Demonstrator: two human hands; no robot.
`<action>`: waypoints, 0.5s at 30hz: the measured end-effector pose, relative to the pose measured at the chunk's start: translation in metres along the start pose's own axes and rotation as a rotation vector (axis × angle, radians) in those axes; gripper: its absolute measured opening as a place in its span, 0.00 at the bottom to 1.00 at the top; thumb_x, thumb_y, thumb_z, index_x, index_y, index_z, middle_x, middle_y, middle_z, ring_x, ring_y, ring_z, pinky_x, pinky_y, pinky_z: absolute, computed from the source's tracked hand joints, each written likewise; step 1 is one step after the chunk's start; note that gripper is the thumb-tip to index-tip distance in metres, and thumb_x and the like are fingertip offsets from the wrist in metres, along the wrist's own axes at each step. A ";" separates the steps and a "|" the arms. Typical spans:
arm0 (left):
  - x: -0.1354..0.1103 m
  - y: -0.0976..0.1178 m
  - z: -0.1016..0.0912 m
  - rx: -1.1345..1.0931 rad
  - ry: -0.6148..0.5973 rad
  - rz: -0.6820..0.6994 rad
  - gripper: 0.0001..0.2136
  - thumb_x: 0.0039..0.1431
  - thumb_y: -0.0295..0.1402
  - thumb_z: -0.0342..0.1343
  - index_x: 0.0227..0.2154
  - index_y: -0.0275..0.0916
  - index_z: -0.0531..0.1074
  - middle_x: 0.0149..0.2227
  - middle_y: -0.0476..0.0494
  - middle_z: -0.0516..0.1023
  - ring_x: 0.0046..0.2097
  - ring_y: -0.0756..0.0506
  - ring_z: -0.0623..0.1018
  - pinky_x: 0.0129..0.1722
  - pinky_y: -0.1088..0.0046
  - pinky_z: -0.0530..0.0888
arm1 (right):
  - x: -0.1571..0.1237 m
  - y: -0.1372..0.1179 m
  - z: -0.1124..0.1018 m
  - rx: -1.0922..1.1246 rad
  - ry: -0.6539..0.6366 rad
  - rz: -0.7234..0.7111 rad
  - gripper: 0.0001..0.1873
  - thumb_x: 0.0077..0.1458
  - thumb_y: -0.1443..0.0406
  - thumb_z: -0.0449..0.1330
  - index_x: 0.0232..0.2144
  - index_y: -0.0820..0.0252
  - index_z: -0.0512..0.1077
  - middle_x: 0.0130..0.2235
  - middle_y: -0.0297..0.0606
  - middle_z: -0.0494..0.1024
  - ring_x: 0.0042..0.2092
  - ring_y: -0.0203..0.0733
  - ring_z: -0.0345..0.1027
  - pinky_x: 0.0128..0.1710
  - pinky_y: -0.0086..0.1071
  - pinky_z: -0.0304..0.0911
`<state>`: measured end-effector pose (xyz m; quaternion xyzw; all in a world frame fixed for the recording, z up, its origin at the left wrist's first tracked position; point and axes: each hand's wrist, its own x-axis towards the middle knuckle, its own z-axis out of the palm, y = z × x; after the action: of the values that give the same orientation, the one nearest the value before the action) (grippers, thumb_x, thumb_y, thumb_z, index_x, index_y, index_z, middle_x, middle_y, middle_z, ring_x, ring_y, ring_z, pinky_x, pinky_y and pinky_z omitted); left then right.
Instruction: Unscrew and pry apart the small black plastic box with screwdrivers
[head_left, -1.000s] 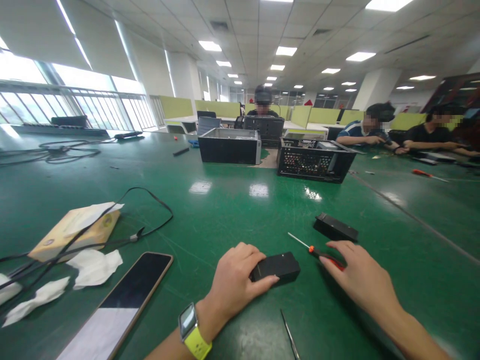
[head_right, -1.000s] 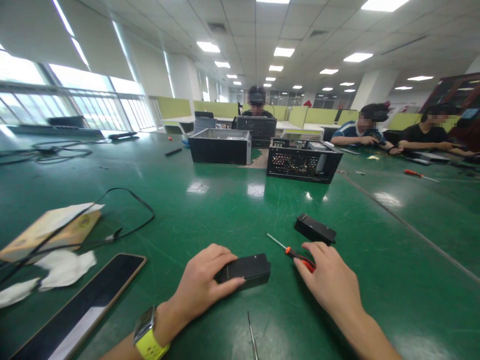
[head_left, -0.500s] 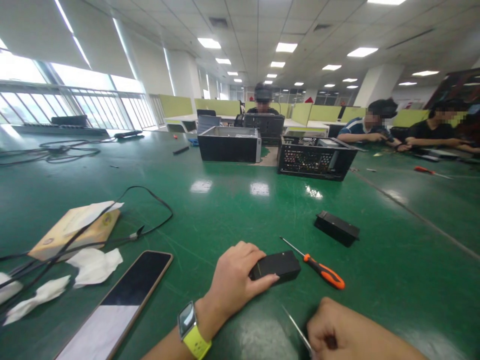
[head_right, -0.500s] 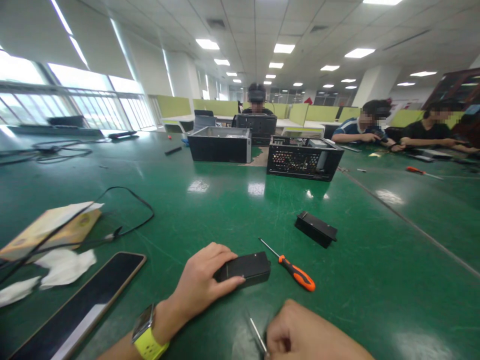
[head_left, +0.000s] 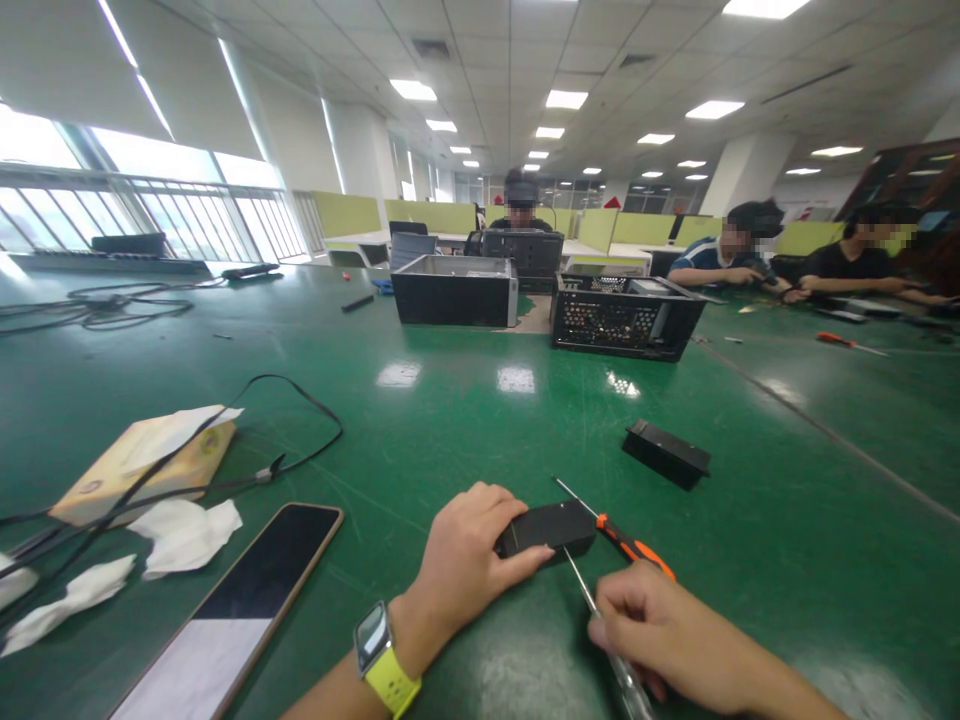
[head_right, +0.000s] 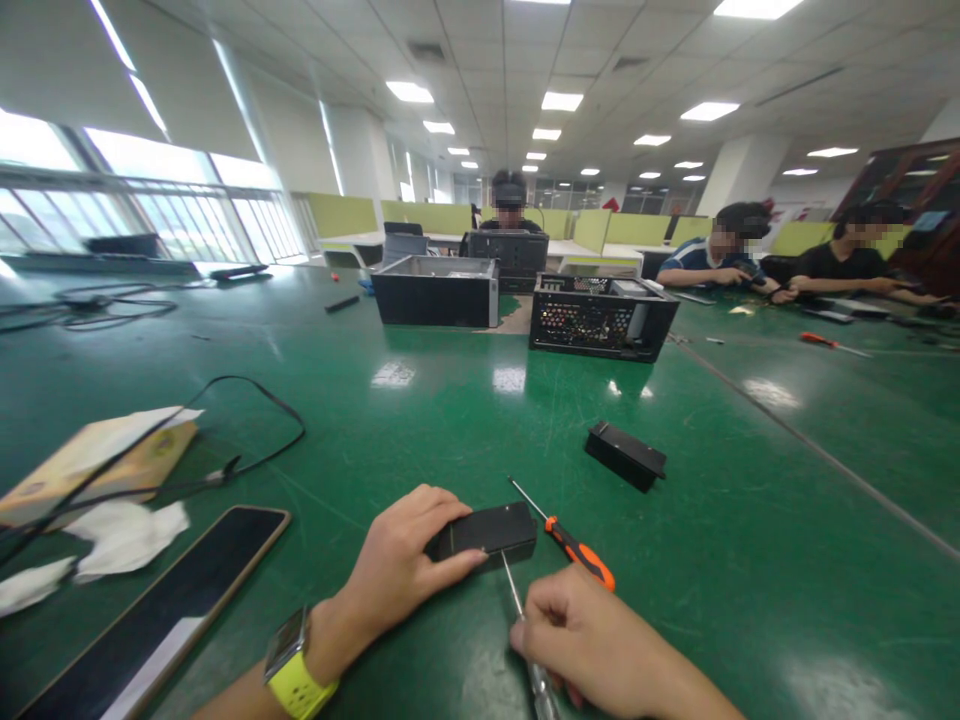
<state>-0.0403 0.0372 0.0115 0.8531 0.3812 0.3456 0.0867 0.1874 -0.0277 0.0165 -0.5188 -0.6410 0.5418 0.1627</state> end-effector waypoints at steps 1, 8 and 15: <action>0.000 0.000 0.000 0.000 -0.001 -0.002 0.14 0.53 0.41 0.66 0.37 0.37 0.76 0.36 0.43 0.78 0.37 0.41 0.75 0.37 0.65 0.73 | 0.000 -0.001 0.002 0.016 0.022 0.000 0.16 0.56 0.59 0.56 0.20 0.58 0.60 0.16 0.24 0.62 0.17 0.28 0.53 0.18 0.23 0.47; 0.001 0.001 0.000 -0.015 -0.003 -0.004 0.14 0.53 0.42 0.66 0.36 0.38 0.76 0.35 0.43 0.78 0.37 0.41 0.76 0.36 0.66 0.73 | 0.009 -0.003 0.017 0.234 0.239 -0.077 0.21 0.52 0.57 0.62 0.20 0.55 0.53 0.17 0.24 0.64 0.20 0.29 0.55 0.22 0.24 0.49; -0.002 0.000 0.002 -0.044 0.011 -0.021 0.14 0.53 0.41 0.66 0.36 0.37 0.76 0.36 0.44 0.78 0.38 0.41 0.76 0.37 0.65 0.73 | 0.024 0.006 0.024 0.367 0.320 -0.082 0.25 0.46 0.50 0.67 0.22 0.55 0.55 0.18 0.23 0.63 0.20 0.28 0.50 0.20 0.25 0.44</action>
<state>-0.0402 0.0362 0.0092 0.8450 0.3828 0.3578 0.1068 0.1621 -0.0205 -0.0057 -0.5334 -0.5185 0.5529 0.3755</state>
